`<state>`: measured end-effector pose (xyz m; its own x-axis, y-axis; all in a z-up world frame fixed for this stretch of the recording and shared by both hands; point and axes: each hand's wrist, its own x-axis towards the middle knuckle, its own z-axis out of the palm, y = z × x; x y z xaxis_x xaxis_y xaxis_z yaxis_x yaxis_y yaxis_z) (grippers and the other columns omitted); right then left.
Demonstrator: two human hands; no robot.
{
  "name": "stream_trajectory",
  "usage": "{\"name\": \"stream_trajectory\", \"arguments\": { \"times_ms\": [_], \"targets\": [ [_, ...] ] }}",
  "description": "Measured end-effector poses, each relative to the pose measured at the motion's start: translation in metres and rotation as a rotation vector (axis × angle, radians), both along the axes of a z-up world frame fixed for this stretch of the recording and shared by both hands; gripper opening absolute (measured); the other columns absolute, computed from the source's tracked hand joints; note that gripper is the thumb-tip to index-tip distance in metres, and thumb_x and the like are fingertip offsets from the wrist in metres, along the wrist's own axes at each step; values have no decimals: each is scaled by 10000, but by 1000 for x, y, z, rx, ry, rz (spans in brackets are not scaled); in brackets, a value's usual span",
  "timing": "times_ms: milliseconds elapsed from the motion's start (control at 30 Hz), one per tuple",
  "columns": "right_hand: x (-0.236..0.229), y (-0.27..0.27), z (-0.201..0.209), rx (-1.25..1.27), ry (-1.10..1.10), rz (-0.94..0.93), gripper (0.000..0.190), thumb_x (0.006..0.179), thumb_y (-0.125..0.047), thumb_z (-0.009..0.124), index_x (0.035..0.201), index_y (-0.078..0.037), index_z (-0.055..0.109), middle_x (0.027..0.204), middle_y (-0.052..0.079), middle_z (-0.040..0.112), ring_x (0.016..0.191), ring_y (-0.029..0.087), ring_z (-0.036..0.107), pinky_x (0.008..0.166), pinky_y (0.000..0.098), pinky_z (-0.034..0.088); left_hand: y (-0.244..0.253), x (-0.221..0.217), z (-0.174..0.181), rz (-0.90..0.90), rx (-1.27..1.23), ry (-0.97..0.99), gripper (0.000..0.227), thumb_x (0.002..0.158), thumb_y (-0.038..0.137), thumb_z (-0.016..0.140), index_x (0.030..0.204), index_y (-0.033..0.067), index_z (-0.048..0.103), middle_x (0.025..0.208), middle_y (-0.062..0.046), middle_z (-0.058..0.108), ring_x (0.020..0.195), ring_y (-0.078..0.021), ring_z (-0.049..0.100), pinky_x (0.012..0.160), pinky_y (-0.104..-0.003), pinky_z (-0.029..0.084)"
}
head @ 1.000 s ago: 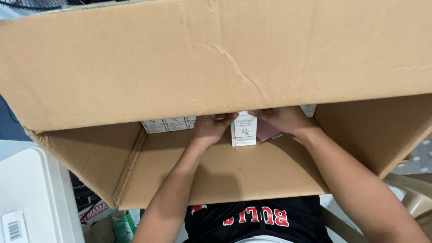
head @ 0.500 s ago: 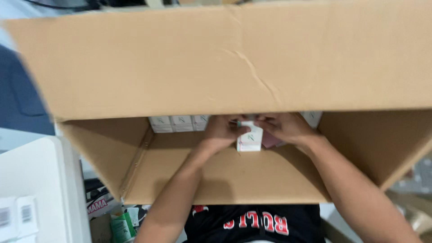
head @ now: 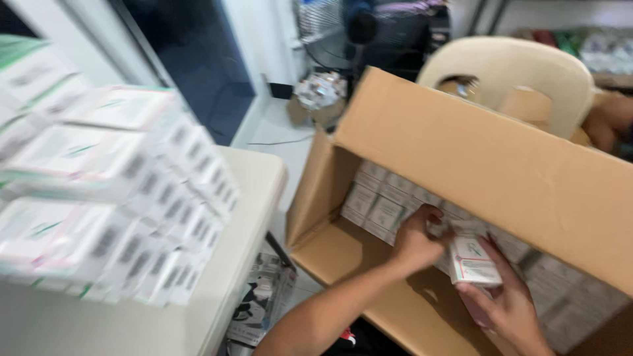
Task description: The person repeatedly picks small white boxes from a stack on a table and places them into a large cardboard box. They arrange the boxes in rows inside the larger box, occasionally adjusting their position.
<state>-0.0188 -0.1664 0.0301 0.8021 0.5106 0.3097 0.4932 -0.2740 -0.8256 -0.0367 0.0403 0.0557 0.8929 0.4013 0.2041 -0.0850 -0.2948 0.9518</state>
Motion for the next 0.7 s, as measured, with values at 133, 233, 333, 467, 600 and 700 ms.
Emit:
{"name": "stream_trajectory", "arguments": {
  "times_ms": [133, 233, 333, 467, 600, 700],
  "targets": [
    [-16, 2, -6, -58, 345, -96, 1001, 775, -187, 819, 1659, -126, 353, 1368, 216, 697, 1091, 323, 676, 888, 452, 555, -3, -64, 23, -69, 221, -216, 864, 643, 283, 966, 1327, -60, 565, 1271, -254, 588, 1162, -378, 613, 926, -445, 540],
    [-21, 9, -13, 309, -17, 92, 990, 756, -193, 781, 1581, -6, 267, 1433, 226, 541, 1317, 275, 573, 1054, 356, 490, 5, -98, 49, -300, -185, -240, 819, 730, 273, 953, 1370, -81, 587, 1345, -215, 519, 1267, -349, 610, 1023, -422, 552],
    [-17, 12, -18, 584, -173, 283, 877, 811, -138, 764, 1562, -81, 315, 1517, 255, 481, 1333, 326, 581, 1025, 409, 541, 22, -133, 98, -470, -515, -177, 830, 760, 278, 931, 1418, -69, 563, 1408, -177, 517, 1293, -295, 593, 1062, -387, 540],
    [0, 12, -34, 852, 446, 204, 837, 782, -19, 742, 1525, -108, 367, 1558, 312, 419, 1286, 406, 600, 931, 496, 592, 40, -223, 178, -302, -358, -375, 1018, 645, 504, 982, 1437, 60, 524, 1549, -112, 357, 1446, -289, 477, 1176, -430, 500],
    [5, 5, -67, 439, -180, 113, 896, 723, 7, 719, 1512, -236, 373, 1595, 268, 403, 1212, 372, 637, 832, 476, 609, 67, -301, 239, 726, 737, -642, 968, 556, 465, 945, 1353, 70, 562, 1567, -188, 330, 1521, -393, 362, 1248, -572, 395],
    [34, 6, -72, 337, -154, 62, 899, 734, 37, 704, 1526, -203, 354, 1615, 278, 399, 1188, 382, 644, 864, 479, 604, 102, -329, 264, 1042, 803, -812, 681, 777, 390, 905, 1331, 134, 603, 1584, -143, 295, 1492, -344, 385, 1225, -480, 464]
  ]
}}
